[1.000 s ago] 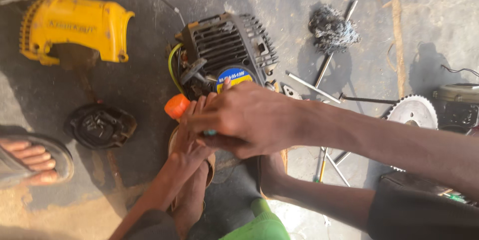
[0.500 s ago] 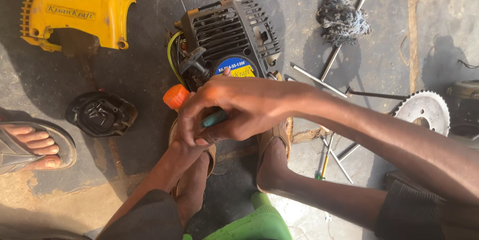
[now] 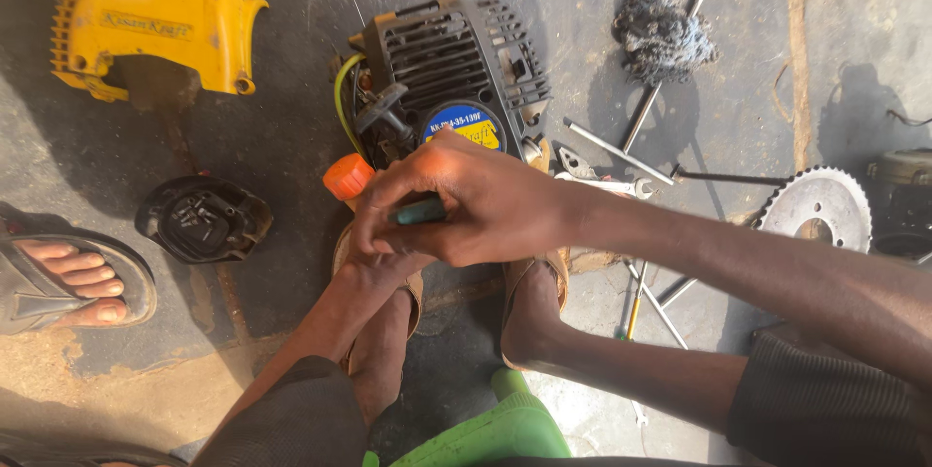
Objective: The person places a black engine cylinder head onto a small engine block. They then use a screwdriver to tighten the screws securing the head to the engine.
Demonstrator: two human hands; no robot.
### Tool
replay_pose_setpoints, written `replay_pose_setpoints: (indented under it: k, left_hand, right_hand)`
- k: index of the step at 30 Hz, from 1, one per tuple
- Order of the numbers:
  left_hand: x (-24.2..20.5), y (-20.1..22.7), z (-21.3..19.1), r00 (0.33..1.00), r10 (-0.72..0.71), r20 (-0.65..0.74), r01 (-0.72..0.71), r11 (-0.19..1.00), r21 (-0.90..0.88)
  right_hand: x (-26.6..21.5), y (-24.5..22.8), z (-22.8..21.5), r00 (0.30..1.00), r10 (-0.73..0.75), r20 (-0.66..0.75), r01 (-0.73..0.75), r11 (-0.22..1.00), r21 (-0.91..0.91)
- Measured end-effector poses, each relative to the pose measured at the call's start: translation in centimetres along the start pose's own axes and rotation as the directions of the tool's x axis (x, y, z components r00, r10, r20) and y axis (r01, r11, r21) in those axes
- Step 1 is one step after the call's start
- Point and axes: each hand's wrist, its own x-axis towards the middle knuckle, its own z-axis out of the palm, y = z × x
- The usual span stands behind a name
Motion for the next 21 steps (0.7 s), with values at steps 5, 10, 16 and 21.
replay_pose_setpoints:
  k: [5,10,16,21]
  left_hand:
    - [-0.4,0.8,-1.6,0.984,-0.174,-0.044,0.137,0.888,-0.44]
    - [-0.2,0.9,-1.1,0.984,-0.04,-0.175,-0.004,0.97,-0.241]
    - [0.9,2.9,-2.1,0.969,0.083,-0.235,-0.097,0.994,-0.048]
    - [1.7,3.3,-2.9,0.969,0.225,-0.102,-0.163,0.892,0.421]
  right_hand:
    - [1.7,0.0,-2.1,0.944,0.026,0.328,-0.04,0.999,0.035]
    - [2.1,-1.1,-3.4,0.892,0.026,0.45,-0.064,0.996,0.069]
    - [2.2,-2.6,-5.2,0.88,0.126,0.459,-0.144,0.99,0.004]
    - [-0.9,-1.3,-6.5,0.911,0.301,0.28,-0.261,0.95,-0.171]
